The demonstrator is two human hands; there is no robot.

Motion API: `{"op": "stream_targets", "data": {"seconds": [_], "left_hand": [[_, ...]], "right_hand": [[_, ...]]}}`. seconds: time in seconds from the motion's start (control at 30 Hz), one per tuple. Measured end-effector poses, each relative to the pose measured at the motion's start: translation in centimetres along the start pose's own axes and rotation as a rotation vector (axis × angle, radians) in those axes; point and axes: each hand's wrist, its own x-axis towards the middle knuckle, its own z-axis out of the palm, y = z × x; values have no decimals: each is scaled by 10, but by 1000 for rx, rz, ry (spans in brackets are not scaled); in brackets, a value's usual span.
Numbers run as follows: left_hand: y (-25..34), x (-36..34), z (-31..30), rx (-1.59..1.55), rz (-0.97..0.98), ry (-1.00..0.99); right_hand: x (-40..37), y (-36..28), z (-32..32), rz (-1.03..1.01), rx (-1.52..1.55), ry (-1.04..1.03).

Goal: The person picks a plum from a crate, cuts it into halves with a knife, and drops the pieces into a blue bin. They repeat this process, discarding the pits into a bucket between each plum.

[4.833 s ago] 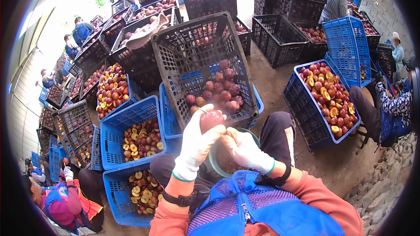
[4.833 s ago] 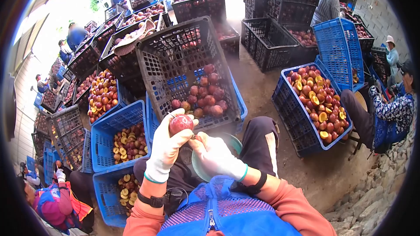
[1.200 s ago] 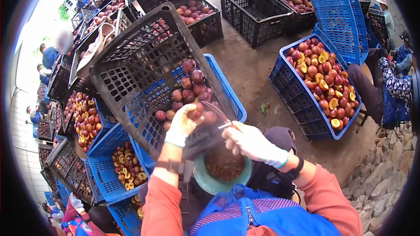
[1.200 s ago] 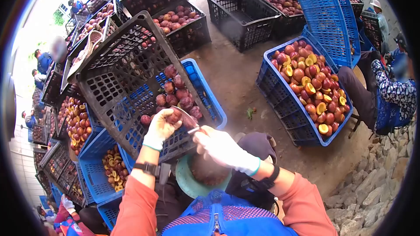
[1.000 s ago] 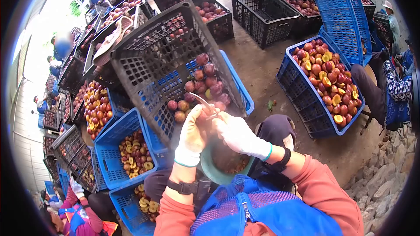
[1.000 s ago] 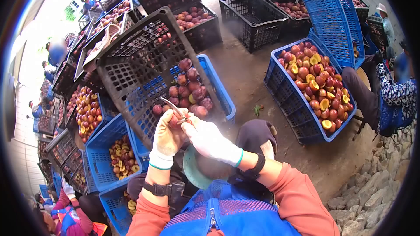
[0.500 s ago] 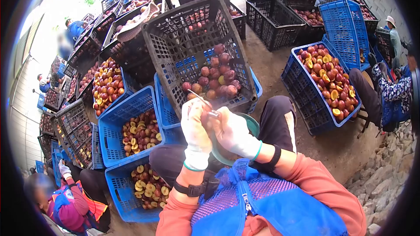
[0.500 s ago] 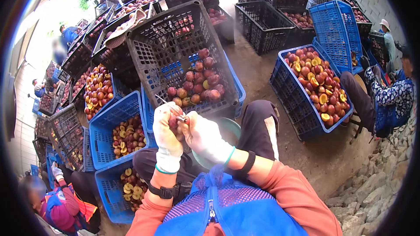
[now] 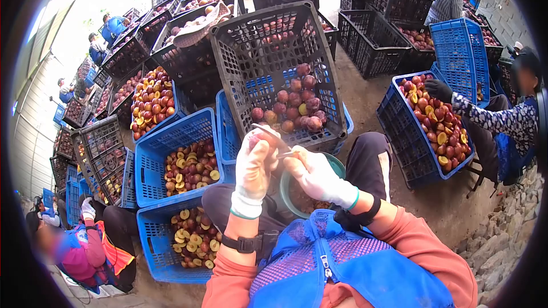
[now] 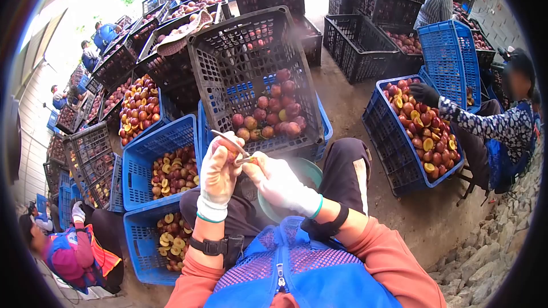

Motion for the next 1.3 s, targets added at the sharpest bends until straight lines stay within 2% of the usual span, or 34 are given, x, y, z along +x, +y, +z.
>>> {"op": "stream_targets", "data": {"seconds": [0.03,0.23,0.43,0.53,0.63,0.67,0.77,0.8,0.9,0.93,1.03,1.1,1.13,1.2,1.23,1.3], "left_hand": [[-1,-2,2,25,9,11],[7,-11,27,195,36,130],[3,-10,37,370,155,120],[4,-9,33,408,94,117],[-7,-4,15,777,223,35],[-3,-3,17,749,206,8],[2,-5,42,85,-63,136],[-3,-3,41,-179,-167,87],[-4,3,48,23,-149,154],[0,0,53,216,-85,188],[5,4,46,544,-27,123],[6,5,49,281,-74,81],[6,3,51,149,-99,62],[5,4,62,-236,-143,8],[1,3,62,-327,-163,-2],[3,7,57,-160,-208,24]], "right_hand": [[-2,0,0,-16,-97,25],[-9,0,9,11,-174,104],[-13,-5,8,67,-207,135],[-12,-5,6,117,-197,96],[-16,-5,6,164,-159,77],[-18,-4,6,176,-141,73],[-16,-6,20,29,-22,247],[-14,-4,20,65,-52,226],[-14,0,15,159,-83,149],[-12,-2,10,176,-52,116],[-7,-11,-12,160,-42,1],[-3,-15,-21,97,-12,-38],[-2,-18,-25,162,-60,-94],[-9,-6,-11,116,-23,7],[-13,-2,-7,93,-7,57],[-8,-12,-15,132,-15,6]]}}
